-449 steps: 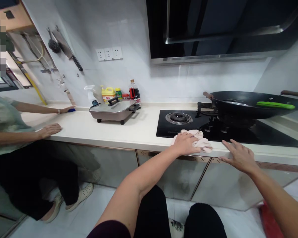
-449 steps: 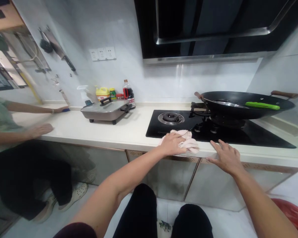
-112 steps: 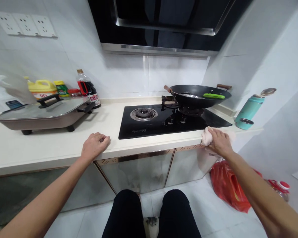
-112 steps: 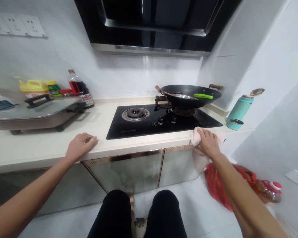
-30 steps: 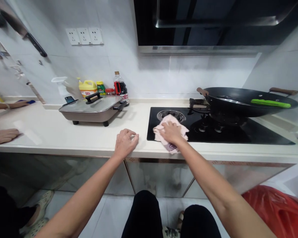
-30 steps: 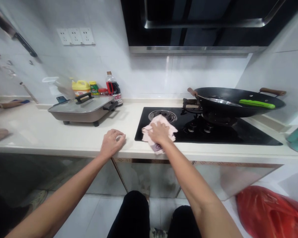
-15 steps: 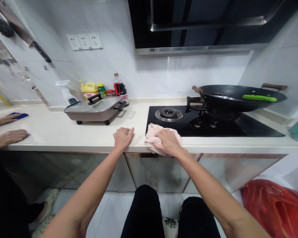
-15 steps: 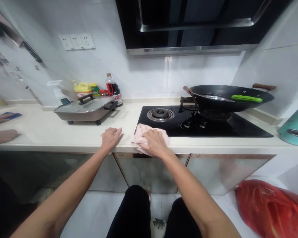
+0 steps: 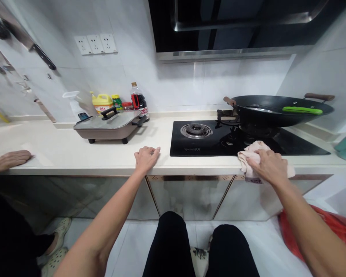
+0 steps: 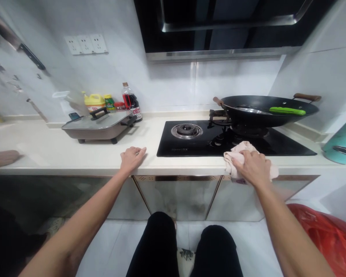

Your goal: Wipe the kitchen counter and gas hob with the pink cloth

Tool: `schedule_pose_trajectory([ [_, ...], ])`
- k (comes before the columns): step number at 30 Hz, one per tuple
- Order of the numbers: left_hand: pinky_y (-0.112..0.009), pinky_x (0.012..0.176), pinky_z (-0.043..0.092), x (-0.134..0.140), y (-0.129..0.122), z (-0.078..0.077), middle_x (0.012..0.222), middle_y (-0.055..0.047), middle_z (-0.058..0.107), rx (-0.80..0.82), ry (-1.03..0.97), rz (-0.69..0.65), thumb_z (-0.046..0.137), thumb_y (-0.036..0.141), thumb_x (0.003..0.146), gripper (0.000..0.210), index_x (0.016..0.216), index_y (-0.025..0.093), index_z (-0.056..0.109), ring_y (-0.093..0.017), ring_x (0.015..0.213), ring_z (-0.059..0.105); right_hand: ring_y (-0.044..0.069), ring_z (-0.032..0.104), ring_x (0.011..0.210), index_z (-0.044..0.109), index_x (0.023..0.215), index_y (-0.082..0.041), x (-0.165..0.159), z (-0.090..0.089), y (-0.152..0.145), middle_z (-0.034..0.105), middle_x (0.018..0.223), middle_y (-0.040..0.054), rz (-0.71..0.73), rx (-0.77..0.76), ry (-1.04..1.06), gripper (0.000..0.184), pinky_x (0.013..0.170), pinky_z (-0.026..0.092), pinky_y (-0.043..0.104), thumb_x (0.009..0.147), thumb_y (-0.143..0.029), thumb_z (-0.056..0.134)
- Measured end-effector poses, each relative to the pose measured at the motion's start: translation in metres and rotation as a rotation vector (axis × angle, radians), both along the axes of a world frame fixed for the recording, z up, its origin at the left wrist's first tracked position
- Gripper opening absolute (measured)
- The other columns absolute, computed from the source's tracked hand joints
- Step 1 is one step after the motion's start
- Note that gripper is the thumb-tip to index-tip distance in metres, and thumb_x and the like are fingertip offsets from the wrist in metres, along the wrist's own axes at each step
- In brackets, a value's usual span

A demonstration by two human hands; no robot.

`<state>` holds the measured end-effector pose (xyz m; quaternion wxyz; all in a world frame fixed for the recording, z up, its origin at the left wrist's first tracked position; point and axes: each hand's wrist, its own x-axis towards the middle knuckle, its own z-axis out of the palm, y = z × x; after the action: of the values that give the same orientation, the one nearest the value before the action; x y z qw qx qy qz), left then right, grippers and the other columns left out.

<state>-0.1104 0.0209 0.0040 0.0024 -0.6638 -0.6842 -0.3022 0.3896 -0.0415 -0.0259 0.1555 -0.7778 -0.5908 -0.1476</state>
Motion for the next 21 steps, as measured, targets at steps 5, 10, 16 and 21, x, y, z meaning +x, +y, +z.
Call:
schedule_pose_trajectory([
  [5,-0.056,0.108,0.036,-0.001,0.001,0.000,0.112,-0.013,0.074,0.015,-0.042,0.007,0.044,0.061,0.098,0.052,0.089,0.023,0.078,-0.037,0.117,0.060,0.037,0.054,0.118,0.067,0.130,-0.022,-0.131,0.011,0.011,0.064,0.131,0.0187,0.323,-0.021,0.070,0.051,0.099,0.042,0.051,0.098,-0.057,0.049],
  [10,-0.052,0.108,0.037,-0.008,0.002,-0.001,0.110,-0.012,0.076,0.028,-0.093,0.042,0.038,0.062,0.100,0.056,0.087,0.023,0.077,-0.034,0.115,0.063,0.039,0.050,0.122,0.063,0.140,-0.031,-0.284,0.015,0.011,0.059,0.142,0.0164,0.740,-0.038,0.092,0.054,0.097,0.042,0.055,0.095,-0.061,0.056],
  [16,-0.046,0.099,0.040,-0.016,0.005,0.000,0.102,-0.012,0.077,0.020,-0.063,0.053,0.034,0.063,0.100,0.061,0.084,0.022,0.076,-0.031,0.109,0.064,0.038,0.043,0.140,0.048,0.154,-0.033,-0.336,0.003,0.014,0.039,0.163,0.0170,0.953,0.040,-0.034,0.071,0.107,0.038,0.052,0.089,-0.038,0.075],
  [21,-0.044,0.095,0.042,-0.015,0.006,0.003,0.104,-0.013,0.077,-0.025,-0.028,0.089,0.035,0.060,0.100,0.059,0.082,0.021,0.075,-0.032,0.108,0.064,0.036,0.041,0.145,0.047,0.157,-0.033,-0.261,-0.014,0.015,0.047,0.158,0.0163,0.943,0.048,-0.017,0.079,0.109,0.036,0.051,0.085,-0.029,0.079],
])
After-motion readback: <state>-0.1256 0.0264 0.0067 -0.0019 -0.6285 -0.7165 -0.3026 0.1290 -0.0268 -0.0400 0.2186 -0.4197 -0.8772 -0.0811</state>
